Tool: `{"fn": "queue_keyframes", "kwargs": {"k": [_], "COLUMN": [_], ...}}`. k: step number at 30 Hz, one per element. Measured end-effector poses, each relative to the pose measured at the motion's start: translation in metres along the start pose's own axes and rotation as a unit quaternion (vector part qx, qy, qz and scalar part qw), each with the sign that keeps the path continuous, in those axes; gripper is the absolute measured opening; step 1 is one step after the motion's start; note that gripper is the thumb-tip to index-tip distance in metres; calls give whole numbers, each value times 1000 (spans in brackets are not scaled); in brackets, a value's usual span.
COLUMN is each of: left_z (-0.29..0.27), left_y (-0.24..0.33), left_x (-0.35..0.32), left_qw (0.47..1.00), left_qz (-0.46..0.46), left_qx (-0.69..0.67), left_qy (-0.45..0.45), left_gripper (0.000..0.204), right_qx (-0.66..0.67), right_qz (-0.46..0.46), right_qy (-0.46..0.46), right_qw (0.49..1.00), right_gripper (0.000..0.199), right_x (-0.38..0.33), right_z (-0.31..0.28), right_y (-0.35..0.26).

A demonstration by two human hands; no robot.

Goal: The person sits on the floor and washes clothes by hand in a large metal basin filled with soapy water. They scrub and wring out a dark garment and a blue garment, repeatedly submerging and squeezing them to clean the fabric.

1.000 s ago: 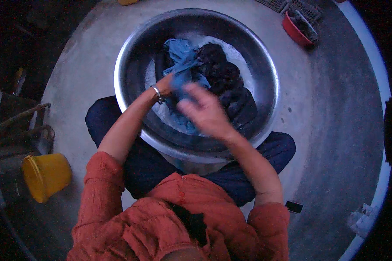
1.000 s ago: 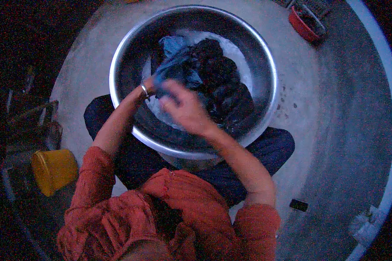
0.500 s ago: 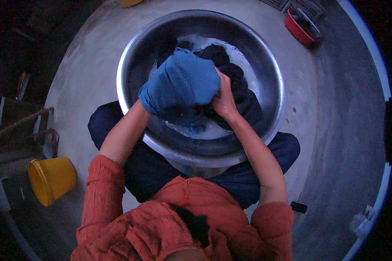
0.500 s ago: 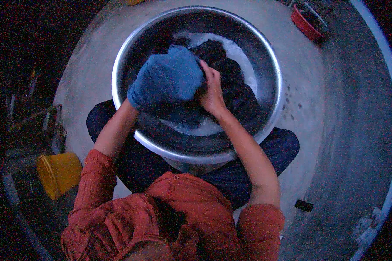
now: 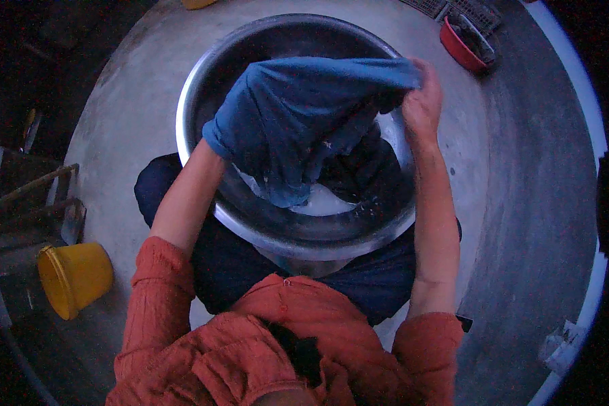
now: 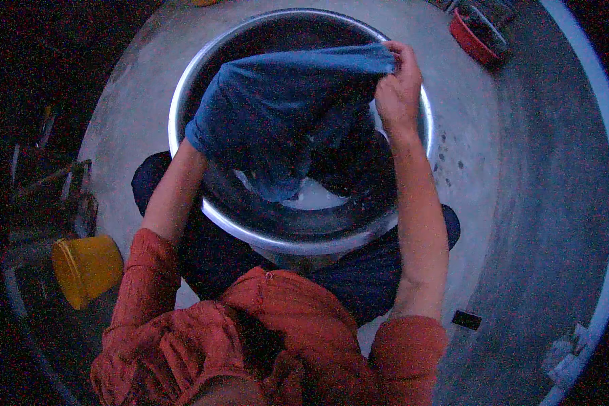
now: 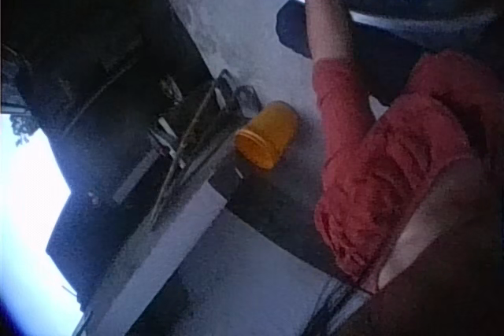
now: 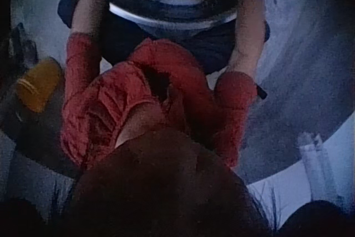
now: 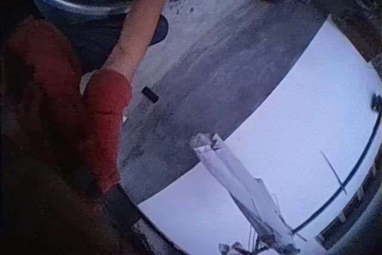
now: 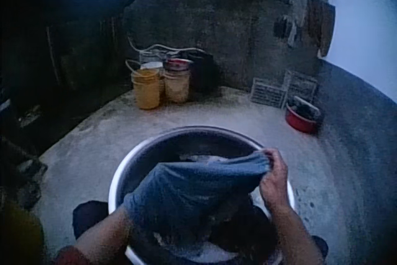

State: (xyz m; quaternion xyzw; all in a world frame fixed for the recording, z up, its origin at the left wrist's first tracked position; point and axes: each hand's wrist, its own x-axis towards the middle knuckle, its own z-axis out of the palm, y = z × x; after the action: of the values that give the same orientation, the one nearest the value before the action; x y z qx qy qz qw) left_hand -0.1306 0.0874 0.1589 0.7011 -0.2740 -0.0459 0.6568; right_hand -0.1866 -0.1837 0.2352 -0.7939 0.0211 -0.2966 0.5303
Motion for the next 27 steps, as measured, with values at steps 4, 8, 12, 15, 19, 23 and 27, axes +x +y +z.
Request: {"fn": "queue_keyframes", "kwargs": {"k": [4,8,12,15,19,23,27], "left_z": [-3,-12,-6,-3,-3,2,-4], "left_y": [-23,-38,-35,-25,-41,-45,-37], "left_x": [8,12,17,16,8,9,12], "left_qw": [969,993,990,973,955,955,878], "left_qz": [-55,-54,-48,-83,-66,-141,-249], "left_qx": [-240,-109,-135,-213,-282,-253,-404], "left_qy": [14,10,-18,-31,-63,-60,-58], "left_gripper": [31,29,30,32,34,32,31], "right_qx": [-59,-74,-186,-224,138,238,211], "right_qz": [215,264,277,249,228,194,224], "right_qy": [-125,-207,-327,-282,-59,-5,19], "right_qw": [967,939,884,899,962,952,951], "right_gripper": [20,33,35,26,32,33,31], "right_x": [-4,-31,-35,-20,13,34,32], "right_z": [-15,-15,-36,-56,-90,-99,-100], "right_y": [65,60,58,46,33,18,29]}}
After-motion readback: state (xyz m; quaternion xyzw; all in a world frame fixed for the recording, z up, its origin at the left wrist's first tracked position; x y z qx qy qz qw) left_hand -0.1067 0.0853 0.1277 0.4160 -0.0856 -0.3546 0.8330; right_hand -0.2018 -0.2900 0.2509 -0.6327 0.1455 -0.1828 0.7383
